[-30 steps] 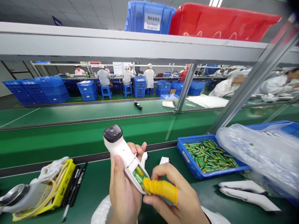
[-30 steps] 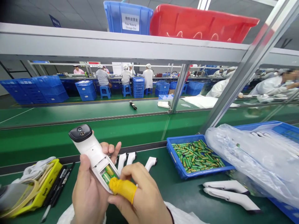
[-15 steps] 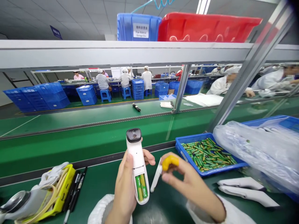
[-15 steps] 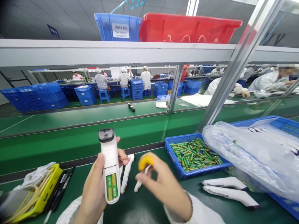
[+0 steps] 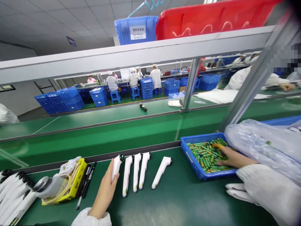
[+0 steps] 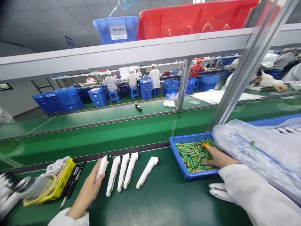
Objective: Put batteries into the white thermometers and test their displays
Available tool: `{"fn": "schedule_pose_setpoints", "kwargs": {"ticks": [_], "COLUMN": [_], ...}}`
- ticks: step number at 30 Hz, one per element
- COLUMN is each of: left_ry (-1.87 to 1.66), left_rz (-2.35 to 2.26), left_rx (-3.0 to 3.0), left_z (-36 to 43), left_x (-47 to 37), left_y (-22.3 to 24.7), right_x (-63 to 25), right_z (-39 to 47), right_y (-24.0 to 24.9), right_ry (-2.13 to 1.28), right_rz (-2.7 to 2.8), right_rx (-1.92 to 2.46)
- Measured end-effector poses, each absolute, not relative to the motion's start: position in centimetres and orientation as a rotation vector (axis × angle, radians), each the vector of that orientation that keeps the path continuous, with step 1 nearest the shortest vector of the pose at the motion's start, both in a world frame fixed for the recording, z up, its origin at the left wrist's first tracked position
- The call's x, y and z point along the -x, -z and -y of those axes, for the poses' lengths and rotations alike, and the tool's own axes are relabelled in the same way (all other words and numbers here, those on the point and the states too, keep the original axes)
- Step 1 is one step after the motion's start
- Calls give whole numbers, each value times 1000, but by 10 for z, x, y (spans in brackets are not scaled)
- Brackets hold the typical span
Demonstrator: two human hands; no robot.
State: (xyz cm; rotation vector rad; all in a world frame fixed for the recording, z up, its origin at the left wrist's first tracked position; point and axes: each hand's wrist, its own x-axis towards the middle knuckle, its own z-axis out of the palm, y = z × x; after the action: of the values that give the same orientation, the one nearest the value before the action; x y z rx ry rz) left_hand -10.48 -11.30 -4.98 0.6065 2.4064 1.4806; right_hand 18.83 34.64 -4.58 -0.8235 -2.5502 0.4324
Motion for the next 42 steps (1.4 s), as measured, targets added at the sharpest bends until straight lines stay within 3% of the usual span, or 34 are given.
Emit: {"fn": "schedule_pose_setpoints", "kwargs": {"ticks": [6,10,14,18,24,29,37,42], "left_ry": [-1187,-1089,-1248,-849,-689,-602,-376,-431], "left_rz": [-2715,-3060,-2493,-1854,-1737,-1766,-2110,-2106], "left_rx": [-762,-1351,-2077,-2354,-2350,-2324,-1952,-1770], "left_z": [108,72,12,-53,-122,-108,-59,-65], "left_x": [102,70,-6,-87,-149,-141,-119,-124], "left_y": [61,48,42,49,64,64,48,49], "right_x": [-181,-182,-183,-185,-185,-179,-171,-174], "right_z": [-337,-339,-336,-332,-324,-324,-332,-335], "right_y": [37,42,42,37,30,29,37,40], "right_ry": [-416,-352,-267,-145,40,58,-140,-415], "right_rz": [2856,2874,2864,2869,2906,3038,3061,2898], "right_rx": [1088,1215,1255,1251,1155,1020,1057,1131]}}
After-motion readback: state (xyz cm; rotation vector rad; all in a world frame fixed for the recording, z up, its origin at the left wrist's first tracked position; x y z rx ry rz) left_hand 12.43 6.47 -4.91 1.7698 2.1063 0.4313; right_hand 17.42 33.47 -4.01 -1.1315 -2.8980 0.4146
